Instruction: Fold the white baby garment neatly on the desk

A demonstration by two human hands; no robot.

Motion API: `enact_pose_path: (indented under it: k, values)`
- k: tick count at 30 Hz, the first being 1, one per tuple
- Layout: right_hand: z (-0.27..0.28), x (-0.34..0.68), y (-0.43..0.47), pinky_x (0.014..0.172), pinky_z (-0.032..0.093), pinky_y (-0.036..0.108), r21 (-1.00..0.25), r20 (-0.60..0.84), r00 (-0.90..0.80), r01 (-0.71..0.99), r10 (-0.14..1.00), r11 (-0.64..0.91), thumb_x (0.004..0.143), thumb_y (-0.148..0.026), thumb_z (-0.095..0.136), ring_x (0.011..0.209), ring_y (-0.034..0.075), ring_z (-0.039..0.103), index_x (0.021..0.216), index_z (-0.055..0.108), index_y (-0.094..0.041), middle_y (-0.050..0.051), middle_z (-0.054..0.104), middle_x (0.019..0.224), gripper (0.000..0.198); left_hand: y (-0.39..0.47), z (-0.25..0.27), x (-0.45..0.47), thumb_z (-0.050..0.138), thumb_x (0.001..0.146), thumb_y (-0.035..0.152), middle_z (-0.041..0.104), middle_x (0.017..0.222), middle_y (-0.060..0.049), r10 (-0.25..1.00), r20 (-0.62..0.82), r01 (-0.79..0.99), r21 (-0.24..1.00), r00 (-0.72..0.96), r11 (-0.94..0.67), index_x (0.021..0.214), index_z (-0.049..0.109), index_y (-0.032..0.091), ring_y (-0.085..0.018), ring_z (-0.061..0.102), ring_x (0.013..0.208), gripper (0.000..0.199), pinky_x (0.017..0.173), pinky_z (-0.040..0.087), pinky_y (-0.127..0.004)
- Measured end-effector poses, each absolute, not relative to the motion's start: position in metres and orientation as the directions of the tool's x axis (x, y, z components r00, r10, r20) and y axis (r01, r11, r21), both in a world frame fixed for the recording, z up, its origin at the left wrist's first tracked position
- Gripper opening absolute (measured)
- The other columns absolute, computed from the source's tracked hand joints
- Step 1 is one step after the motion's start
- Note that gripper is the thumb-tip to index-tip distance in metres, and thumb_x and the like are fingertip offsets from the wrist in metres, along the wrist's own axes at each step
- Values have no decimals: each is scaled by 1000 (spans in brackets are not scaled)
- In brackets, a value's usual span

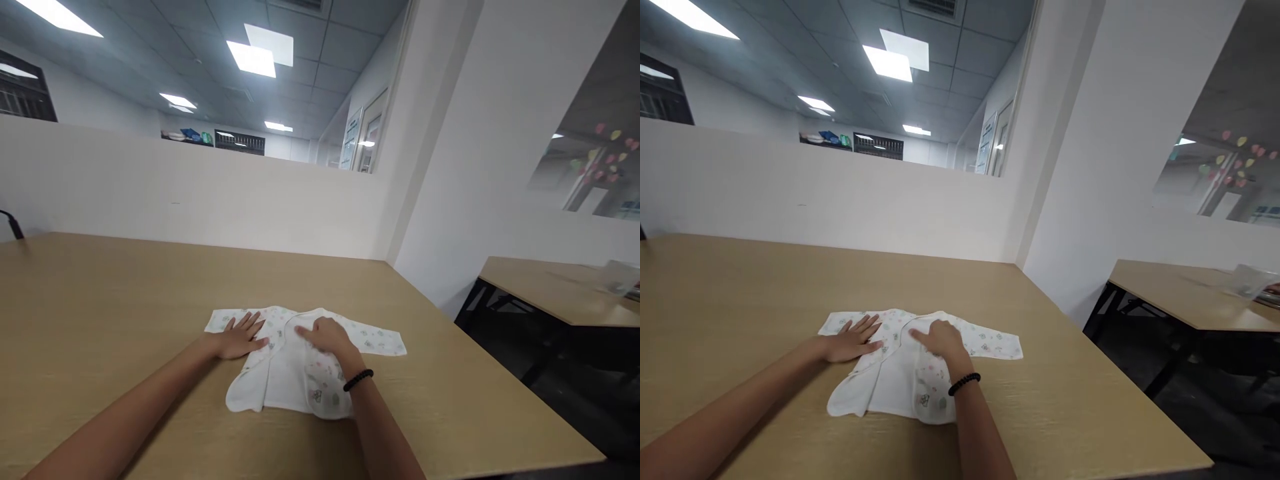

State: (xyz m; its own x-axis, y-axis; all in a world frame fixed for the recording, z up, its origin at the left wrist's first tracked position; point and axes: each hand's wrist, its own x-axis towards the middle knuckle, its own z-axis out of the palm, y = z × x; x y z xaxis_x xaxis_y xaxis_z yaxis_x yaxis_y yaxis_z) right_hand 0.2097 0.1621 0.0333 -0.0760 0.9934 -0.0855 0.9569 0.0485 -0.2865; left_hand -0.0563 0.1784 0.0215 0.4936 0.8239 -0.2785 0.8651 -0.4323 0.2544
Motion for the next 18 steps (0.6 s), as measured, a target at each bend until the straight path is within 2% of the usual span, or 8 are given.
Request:
enact_pose_path:
  k: [3, 6, 8, 10, 11, 14, 16, 18]
  values:
    - [36, 183, 161, 60, 44, 27, -229, -200, -198, 962, 960, 151, 72, -71, 60, 74, 24, 65, 70, 65, -17, 11, 70, 78, 55, 177, 37, -76, 27, 83, 76, 15, 158, -10, 825, -321, 877, 294, 466, -381, 150, 30, 25, -37, 6, 145, 84, 110, 20, -57]
    - [35, 167, 162, 52, 44, 26, -313, -287, -209, 943, 935, 115, 73, -55, 65, 57, 21, 62, 62, 60, -17, 8, 66, 64, 40, 172, 55, -81, 29, 81, 79, 38, 149, -16, 873, -329, 919, 283, 361, -274, 141, 45, 22, -40, 31, 138, 84, 105, 31, -54]
    - [31, 163, 164, 46, 42, 25, -399, -295, -207, 914, 933, 77, 75, -40, 62, 47, 17, 57, 58, 56, -17, 5, 61, 55, 29, 164, 64, -74, 33, 78, 80, 49, 137, -22, 925, -221, 942, 203, 310, -268, 132, 52, 15, -41, 43, 128, 87, 103, 32, -56]
    - [25, 164, 166, 42, 39, 23, -479, -248, -213, 875, 945, 72, 74, -27, 57, 42, 14, 52, 57, 52, -18, 2, 57, 50, 20, 153, 70, -63, 43, 72, 78, 55, 127, -24, 915, -95, 917, 117, 392, -381, 120, 58, 11, -41, 48, 121, 83, 100, 35, -53]
    - [23, 166, 167, 41, 37, 21, -522, -223, -221, 850, 950, 75, 73, -22, 55, 41, 13, 51, 57, 50, -18, 1, 55, 48, 17, 147, 72, -57, 48, 69, 77, 59, 121, -23, 890, -94, 894, 95, 445, -437, 112, 61, 12, -41, 53, 115, 79, 97, 38, -52]
    - [16, 174, 168, 39, 35, 18, -656, -208, -225, 754, 952, 35, 71, -14, 51, 39, 10, 48, 60, 46, -19, -3, 53, 46, 13, 134, 75, -46, 61, 62, 64, 68, 90, -16, 833, -274, 874, 74, 481, -480, 83, 66, 16, -38, 64, 85, 52, 76, 48, -47]
    - [14, 180, 169, 39, 34, 17, -724, -227, -239, 690, 944, 1, 71, -11, 49, 39, 9, 48, 59, 45, -18, -3, 54, 47, 14, 132, 75, -45, 64, 58, 47, 68, 74, -12, 809, -361, 878, 70, 465, -473, 66, 61, 18, -35, 64, 72, 30, 66, 48, -42]
    - [14, 186, 170, 39, 32, 16, -779, -248, -275, 626, 929, -23, 71, -11, 47, 39, 8, 49, 57, 45, -18, -2, 56, 48, 16, 135, 74, -49, 59, 56, 33, 65, 65, -8, 774, -389, 861, 130, 500, -491, 56, 55, 20, -31, 62, 65, 14, 60, 46, -37]
